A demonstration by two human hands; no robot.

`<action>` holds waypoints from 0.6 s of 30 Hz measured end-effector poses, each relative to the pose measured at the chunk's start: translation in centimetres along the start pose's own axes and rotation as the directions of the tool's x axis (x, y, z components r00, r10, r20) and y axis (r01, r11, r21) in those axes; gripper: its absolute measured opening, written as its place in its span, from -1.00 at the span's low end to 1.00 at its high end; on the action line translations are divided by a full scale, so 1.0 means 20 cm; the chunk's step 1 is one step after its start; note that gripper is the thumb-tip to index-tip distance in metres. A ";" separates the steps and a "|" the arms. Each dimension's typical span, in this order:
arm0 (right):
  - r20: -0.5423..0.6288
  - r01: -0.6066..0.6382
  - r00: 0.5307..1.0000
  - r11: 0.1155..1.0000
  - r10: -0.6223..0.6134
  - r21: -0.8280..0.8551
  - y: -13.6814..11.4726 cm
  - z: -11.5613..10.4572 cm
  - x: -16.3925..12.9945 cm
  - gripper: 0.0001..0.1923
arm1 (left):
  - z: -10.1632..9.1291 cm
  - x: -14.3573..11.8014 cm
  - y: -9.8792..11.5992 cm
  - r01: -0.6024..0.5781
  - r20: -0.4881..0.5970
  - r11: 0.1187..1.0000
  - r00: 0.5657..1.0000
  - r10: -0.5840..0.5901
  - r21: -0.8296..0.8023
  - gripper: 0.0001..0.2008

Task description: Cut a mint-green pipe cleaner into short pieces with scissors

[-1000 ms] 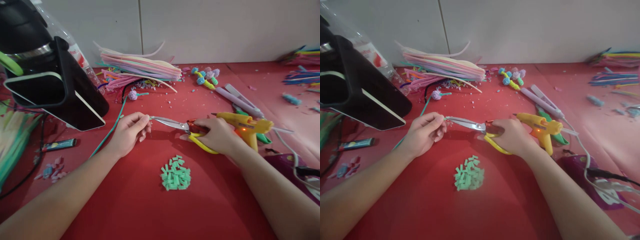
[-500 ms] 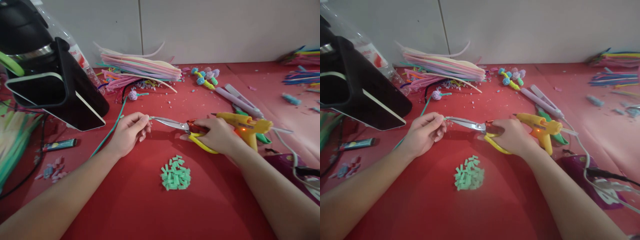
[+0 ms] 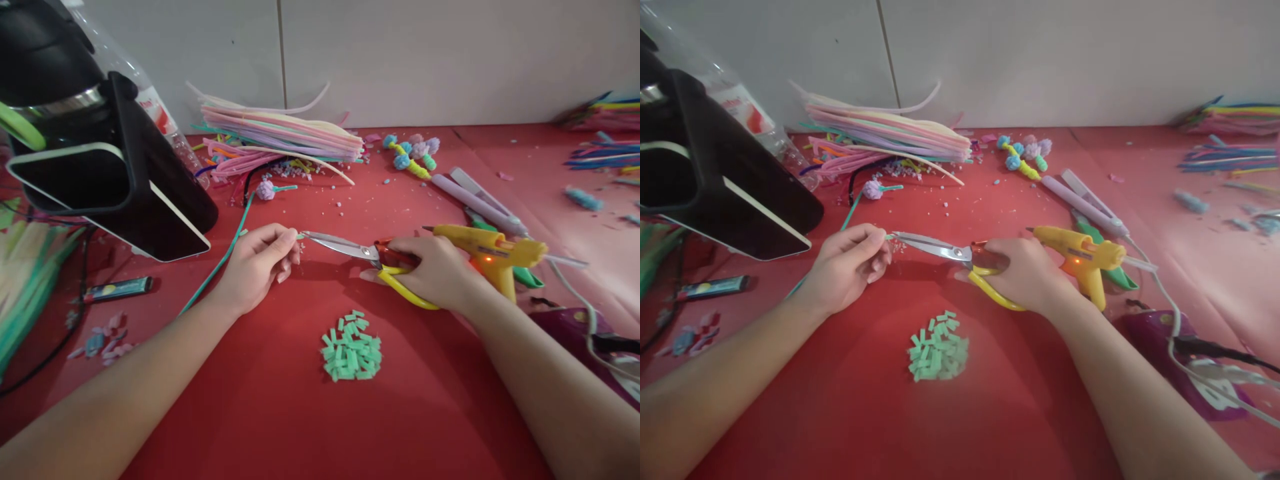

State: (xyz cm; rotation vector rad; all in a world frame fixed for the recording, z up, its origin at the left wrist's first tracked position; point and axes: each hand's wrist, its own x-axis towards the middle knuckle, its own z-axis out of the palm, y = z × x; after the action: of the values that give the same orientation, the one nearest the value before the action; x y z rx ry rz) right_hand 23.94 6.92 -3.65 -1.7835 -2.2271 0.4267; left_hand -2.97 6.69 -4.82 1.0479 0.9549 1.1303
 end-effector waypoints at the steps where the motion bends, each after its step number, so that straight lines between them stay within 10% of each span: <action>1: 0.004 -0.001 1.000 1.000 0.001 0.004 0.00 0.00 0.00 -0.33 | 0.00 0.00 0.00 -0.002 0.003 1.000 1.000 0.002 0.005 -0.77; 18: 0.008 -0.023 1.000 1.000 0.023 -0.010 0.01 0.00 0.00 -0.32 | 0.00 -0.01 -0.01 -0.028 0.005 0.998 1.000 0.027 0.062 -0.79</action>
State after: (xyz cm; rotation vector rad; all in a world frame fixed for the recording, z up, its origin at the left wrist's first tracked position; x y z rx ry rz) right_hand 24.00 7.04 -3.72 -1.8171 -2.2201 0.4296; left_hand -2.96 6.57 -4.93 1.1160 0.9806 1.1270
